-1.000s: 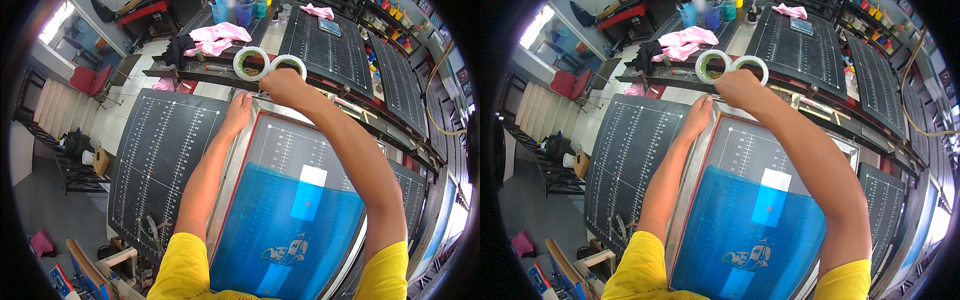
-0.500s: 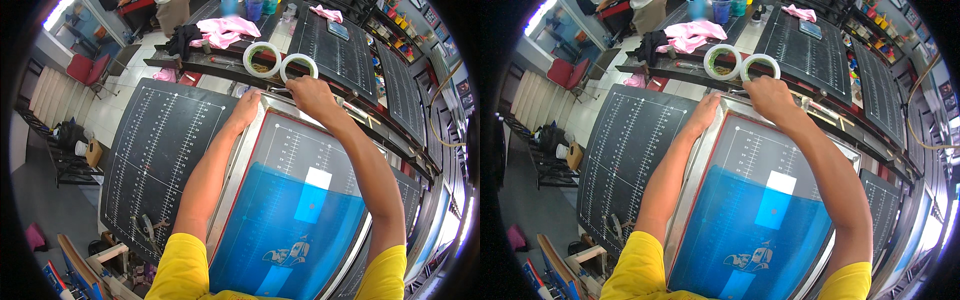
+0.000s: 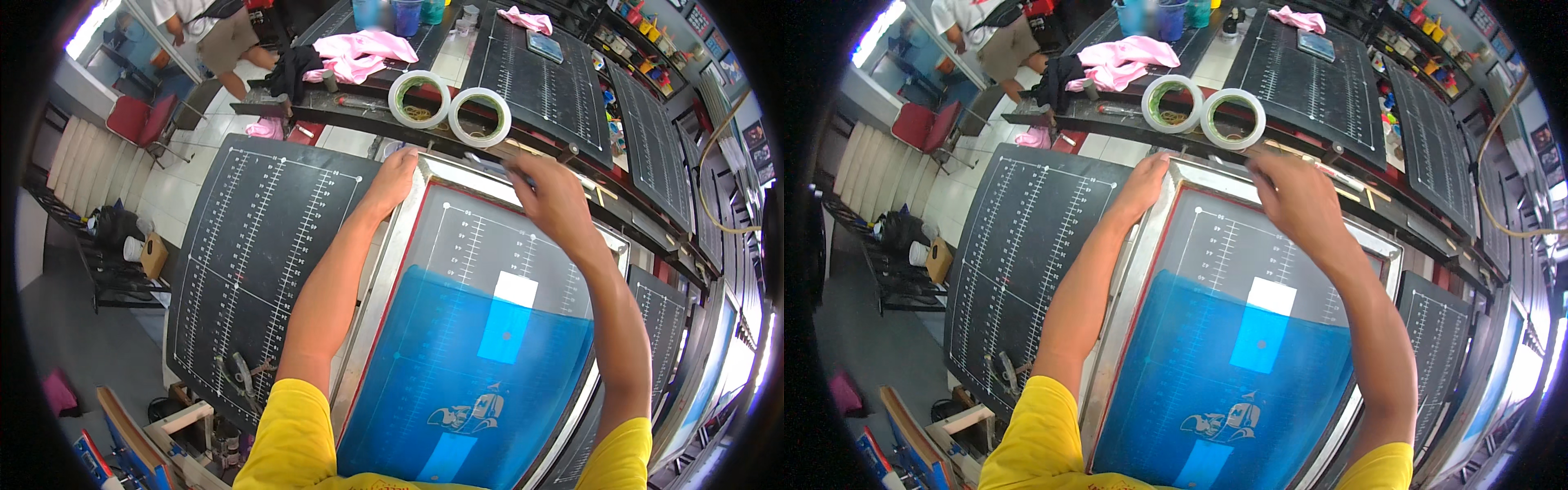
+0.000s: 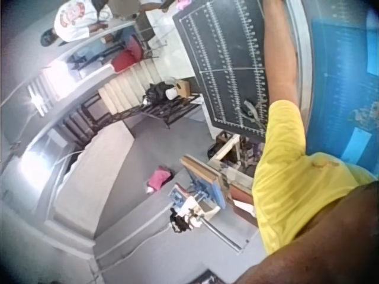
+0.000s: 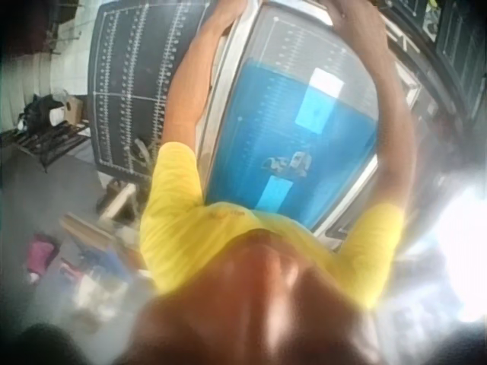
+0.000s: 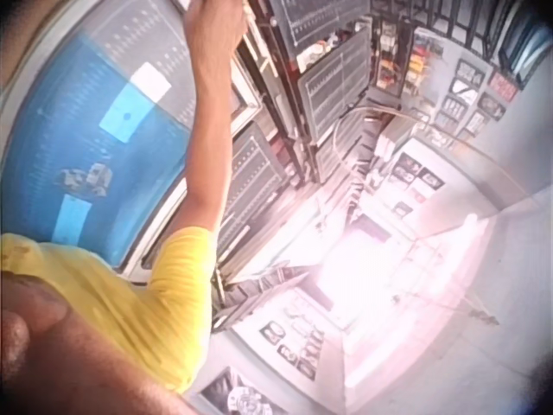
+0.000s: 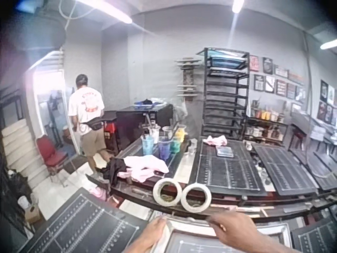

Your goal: The person aligns and prepares a screen printing frame on a workstation, using tape and a scraper to secure elements and refine the screen surface.

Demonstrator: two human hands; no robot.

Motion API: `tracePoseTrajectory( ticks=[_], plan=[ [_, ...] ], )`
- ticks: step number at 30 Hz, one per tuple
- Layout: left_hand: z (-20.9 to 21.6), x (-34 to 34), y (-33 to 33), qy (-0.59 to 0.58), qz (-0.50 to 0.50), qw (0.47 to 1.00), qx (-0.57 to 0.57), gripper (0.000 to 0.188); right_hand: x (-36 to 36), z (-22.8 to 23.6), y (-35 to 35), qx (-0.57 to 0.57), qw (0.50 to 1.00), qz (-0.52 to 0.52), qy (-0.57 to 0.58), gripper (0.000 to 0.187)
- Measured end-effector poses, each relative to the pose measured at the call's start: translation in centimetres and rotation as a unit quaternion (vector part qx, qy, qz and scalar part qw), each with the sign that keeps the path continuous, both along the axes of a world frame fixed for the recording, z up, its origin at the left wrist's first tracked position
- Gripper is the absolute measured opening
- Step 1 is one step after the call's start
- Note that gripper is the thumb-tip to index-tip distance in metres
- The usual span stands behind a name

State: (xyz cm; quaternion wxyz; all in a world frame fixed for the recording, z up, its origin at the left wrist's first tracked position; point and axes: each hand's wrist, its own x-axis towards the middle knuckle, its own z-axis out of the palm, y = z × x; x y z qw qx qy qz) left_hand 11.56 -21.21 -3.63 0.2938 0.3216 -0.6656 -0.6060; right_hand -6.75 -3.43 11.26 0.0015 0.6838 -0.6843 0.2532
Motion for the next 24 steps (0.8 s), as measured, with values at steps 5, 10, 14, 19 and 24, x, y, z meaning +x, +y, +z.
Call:
tracePoseTrajectory(
  ticks=[5, 10, 14, 19, 24],
  plan=[
    [1.0, 0.6, -0.9, -0.007, 0.011, 0.998, 0.063, 0.039, -0.7, 0.1, 11.3, 0.025, 0.978, -0.067, -0.194, 0.017],
    [4.5, -1.3, -1.3, -0.136, 0.005, 0.984, 0.114, 0.032, -1.0, 0.5, 20.6, 0.032, 0.957, -0.165, -0.235, 0.017],
    [5.3, -3.0, -2.5, -0.169, -0.001, 0.974, 0.148, 0.022, -1.7, 0.1, 26.1, -0.002, 0.952, -0.23, -0.204, 0.018],
    [4.2, -2.9, -3.9, -0.197, 0.034, 0.972, 0.125, 0.02, -2.6, -0.4, 31.3, -0.033, 0.93, -0.294, -0.217, 0.016],
    [4.0, -3.1, -3.9, -0.219, 0.05, 0.969, 0.103, 0.022, -4.8, -3.6, 37.8, -0.032, 0.896, -0.386, -0.216, 0.015]
  ],
)
